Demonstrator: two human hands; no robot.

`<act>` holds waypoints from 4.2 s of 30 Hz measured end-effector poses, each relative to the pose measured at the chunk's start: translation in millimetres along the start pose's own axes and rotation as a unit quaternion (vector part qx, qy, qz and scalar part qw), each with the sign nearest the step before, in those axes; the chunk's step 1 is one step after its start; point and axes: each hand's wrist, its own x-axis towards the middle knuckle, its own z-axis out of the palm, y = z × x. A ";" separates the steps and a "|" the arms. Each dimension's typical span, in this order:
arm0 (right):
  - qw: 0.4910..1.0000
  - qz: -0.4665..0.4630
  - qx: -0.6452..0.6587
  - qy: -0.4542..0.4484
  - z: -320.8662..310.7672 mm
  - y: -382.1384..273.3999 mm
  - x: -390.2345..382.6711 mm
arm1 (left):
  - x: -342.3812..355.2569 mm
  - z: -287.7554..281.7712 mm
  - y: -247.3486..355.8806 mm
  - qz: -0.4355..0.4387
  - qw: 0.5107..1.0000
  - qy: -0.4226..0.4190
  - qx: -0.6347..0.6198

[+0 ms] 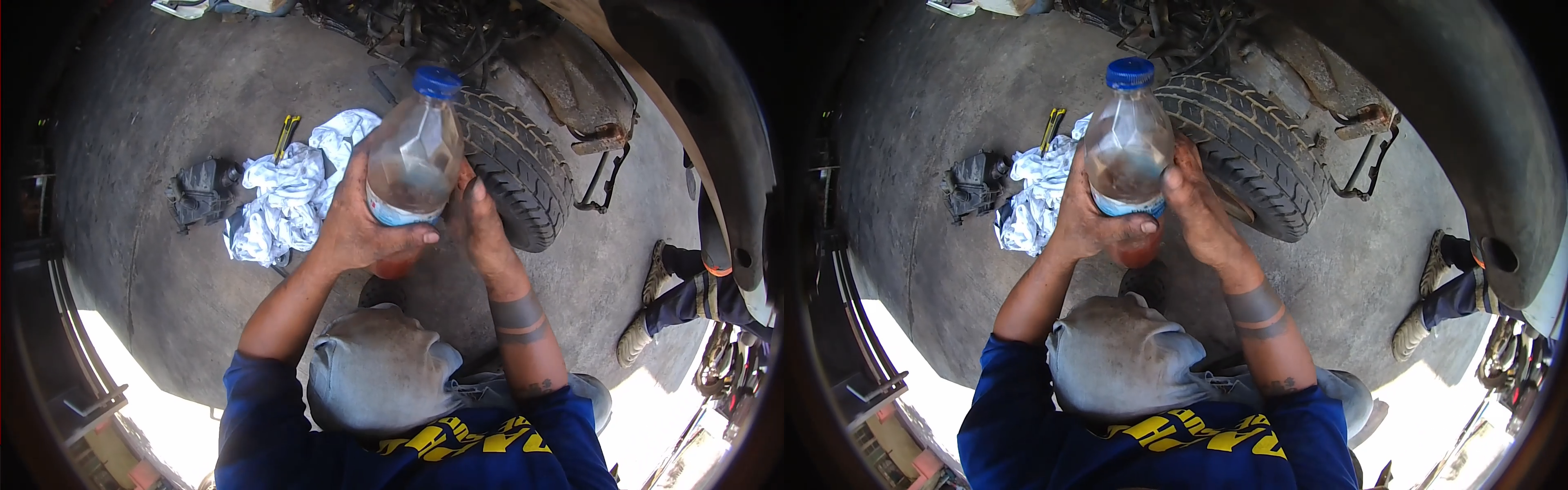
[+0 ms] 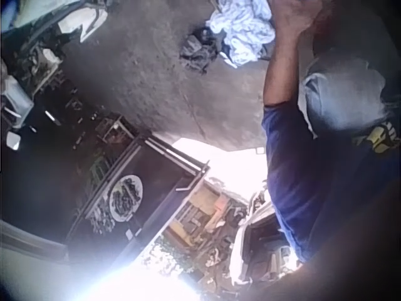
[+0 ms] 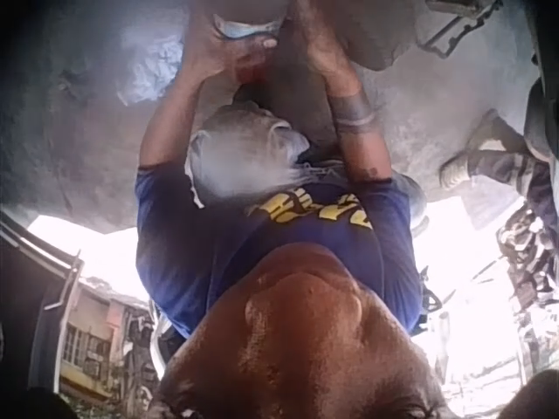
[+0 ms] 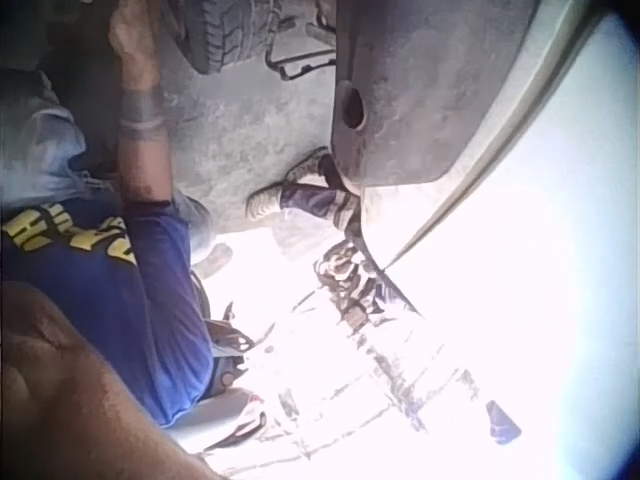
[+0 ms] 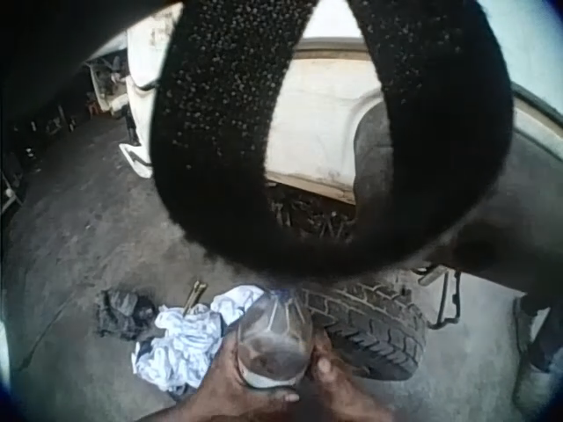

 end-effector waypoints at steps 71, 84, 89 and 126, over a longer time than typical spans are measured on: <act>0.916 -0.085 -0.388 0.050 -104.8 -59.9 -5.1 | -33.8 -306.4 -120.8 -0.199 0.807 0.245 0.500; 0.945 -0.108 -0.302 0.067 -124.7 -56.0 -23.1 | -204.8 -446.4 -58.4 -0.316 0.450 0.630 0.548; 0.946 -0.128 -0.274 0.120 -131.2 -50.5 -27.1 | -176.0 -340.5 -127.5 -0.260 0.408 0.457 0.746; 0.917 0.035 -0.384 -0.099 -117.8 -77.8 -20.2 | -208.2 -138.9 -54.2 -0.420 0.749 0.002 0.513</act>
